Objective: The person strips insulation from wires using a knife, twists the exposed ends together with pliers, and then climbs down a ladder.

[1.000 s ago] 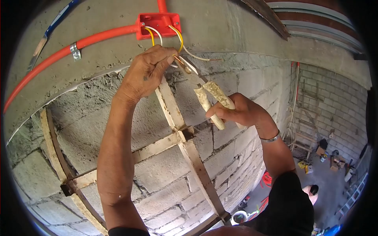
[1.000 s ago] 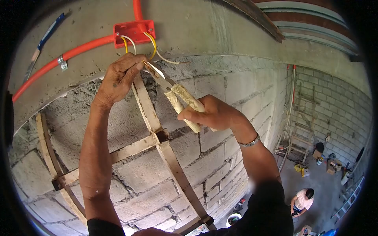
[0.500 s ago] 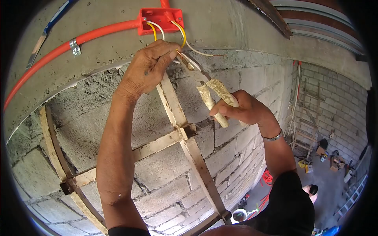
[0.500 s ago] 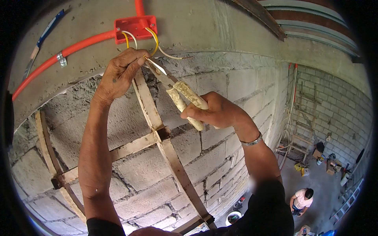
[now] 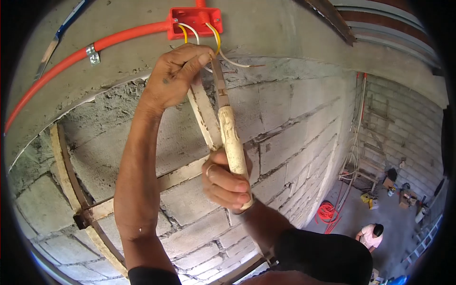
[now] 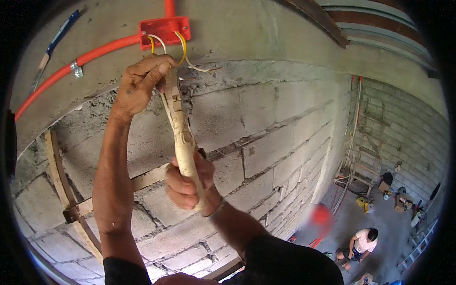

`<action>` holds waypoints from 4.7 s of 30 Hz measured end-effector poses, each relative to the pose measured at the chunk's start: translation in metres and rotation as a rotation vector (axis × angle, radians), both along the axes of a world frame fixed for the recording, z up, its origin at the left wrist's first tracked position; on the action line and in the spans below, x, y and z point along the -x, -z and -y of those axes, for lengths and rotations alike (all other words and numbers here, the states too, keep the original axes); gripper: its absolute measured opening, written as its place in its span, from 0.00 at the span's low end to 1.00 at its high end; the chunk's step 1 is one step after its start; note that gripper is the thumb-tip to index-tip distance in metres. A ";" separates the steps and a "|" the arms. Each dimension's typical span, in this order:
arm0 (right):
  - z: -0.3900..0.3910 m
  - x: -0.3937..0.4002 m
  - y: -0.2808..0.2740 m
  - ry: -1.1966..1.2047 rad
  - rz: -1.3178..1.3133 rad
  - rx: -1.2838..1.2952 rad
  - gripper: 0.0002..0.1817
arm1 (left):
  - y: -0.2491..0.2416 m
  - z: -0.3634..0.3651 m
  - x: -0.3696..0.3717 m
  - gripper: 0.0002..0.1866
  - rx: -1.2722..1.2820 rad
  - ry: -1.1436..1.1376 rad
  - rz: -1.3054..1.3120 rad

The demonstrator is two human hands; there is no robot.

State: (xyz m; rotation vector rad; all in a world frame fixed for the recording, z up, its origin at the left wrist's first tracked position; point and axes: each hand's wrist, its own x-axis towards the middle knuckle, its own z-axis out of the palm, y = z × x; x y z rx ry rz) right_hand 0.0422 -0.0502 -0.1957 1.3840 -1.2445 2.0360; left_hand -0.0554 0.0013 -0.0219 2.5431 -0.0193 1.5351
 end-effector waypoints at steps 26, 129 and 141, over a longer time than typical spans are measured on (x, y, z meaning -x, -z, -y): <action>0.119 -0.171 0.156 1.635 1.043 0.470 0.12 | 0.005 0.008 -0.008 0.15 -0.378 -0.219 0.069; 0.150 -0.142 0.138 1.725 1.391 -0.196 0.21 | 0.011 0.002 -0.026 0.11 -0.463 -0.310 0.372; 0.119 -0.181 -0.118 3.379 0.557 -1.676 0.29 | 0.010 0.001 -0.019 0.10 -0.328 -0.131 0.239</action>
